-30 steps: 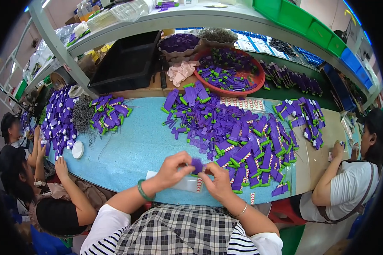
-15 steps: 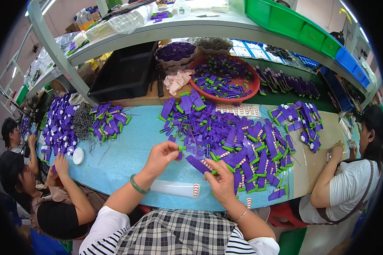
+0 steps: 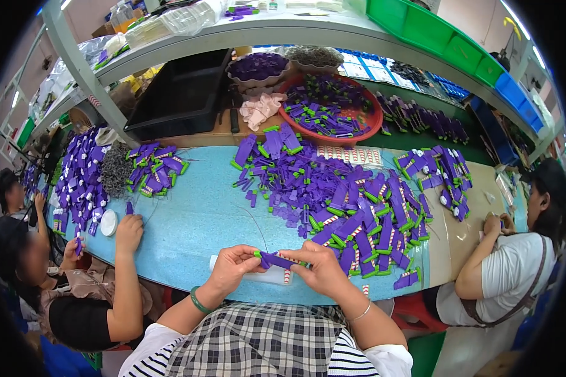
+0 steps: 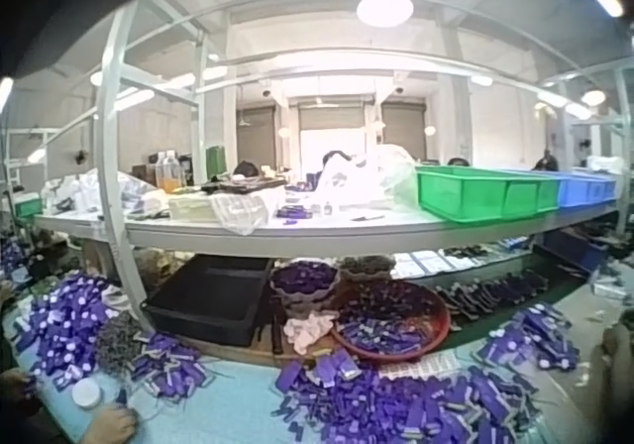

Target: The person assembles small purple plastic parts by hand, attaching green plastic components and small stickers to them.

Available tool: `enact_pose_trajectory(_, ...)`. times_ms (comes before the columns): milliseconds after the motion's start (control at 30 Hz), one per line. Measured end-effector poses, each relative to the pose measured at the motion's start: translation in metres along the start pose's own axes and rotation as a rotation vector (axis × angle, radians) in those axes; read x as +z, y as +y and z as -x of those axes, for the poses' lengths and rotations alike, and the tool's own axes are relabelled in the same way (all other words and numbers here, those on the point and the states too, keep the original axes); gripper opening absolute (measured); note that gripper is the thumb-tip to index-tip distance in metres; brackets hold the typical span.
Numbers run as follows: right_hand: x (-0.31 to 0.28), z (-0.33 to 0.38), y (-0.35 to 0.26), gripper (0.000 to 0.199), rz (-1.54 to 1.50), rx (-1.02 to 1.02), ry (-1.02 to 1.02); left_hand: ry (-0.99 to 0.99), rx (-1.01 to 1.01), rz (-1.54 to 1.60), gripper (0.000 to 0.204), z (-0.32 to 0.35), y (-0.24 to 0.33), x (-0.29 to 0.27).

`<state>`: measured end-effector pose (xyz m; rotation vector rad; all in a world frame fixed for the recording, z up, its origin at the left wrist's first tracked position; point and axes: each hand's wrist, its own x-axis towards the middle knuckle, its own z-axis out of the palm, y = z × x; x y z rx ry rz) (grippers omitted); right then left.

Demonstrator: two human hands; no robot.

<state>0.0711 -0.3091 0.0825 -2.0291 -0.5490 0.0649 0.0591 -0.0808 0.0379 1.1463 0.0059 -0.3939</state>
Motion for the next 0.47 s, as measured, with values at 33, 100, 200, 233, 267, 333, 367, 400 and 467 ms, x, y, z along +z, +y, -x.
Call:
enact_pose_trajectory(33, -0.006, 0.000, 0.001, 0.041, 0.029, 0.004, -0.133, -0.033, -0.055, -0.083, 0.016, 0.002, -0.002, -0.001)
enact_pose_trajectory(100, -0.006, 0.003, 0.006, 0.039, 0.021, 0.049, -0.284, -0.133, -0.143, -0.207, 0.015, 0.006, -0.005, 0.005)
enact_pose_trajectory(200, 0.003, 0.005, 0.006, 0.035, 0.008, 0.055, -0.325, -0.150, -0.127, -0.251, 0.014, 0.006, 0.000, 0.017)
enact_pose_trajectory(233, 0.013, 0.007, 0.008, 0.035, -0.227, 0.188, -0.216, -0.139, -0.111, -0.210, 0.014, 0.003, 0.006, 0.019)
enact_pose_trajectory(267, 0.025, 0.011, 0.010, 0.035, -0.460, 0.322, -0.102, -0.104, -0.079, -0.207, 0.015, 0.002, 0.006, 0.020)
enact_pose_trajectory(333, 0.037, 0.014, 0.013, 0.042, -0.696, 0.268, 0.014, -0.141, -0.061, -0.101, 0.016, -0.004, 0.011, 0.019)
enact_pose_trajectory(367, 0.035, 0.009, 0.012, 0.046, -0.649, 0.161, -0.057, -0.164, 0.076, -0.099, 0.017, -0.005, 0.011, 0.015)
enact_pose_trajectory(400, 0.032, 0.005, 0.012, 0.050, -0.600, 0.053, -0.126, -0.156, 0.078, -0.098, 0.017, -0.006, 0.012, 0.010)
enact_pose_trajectory(467, 0.013, -0.005, 0.019, 0.059, -0.536, -0.017, -0.346, -0.349, 0.215, -0.308, 0.019, -0.006, 0.018, -0.002)
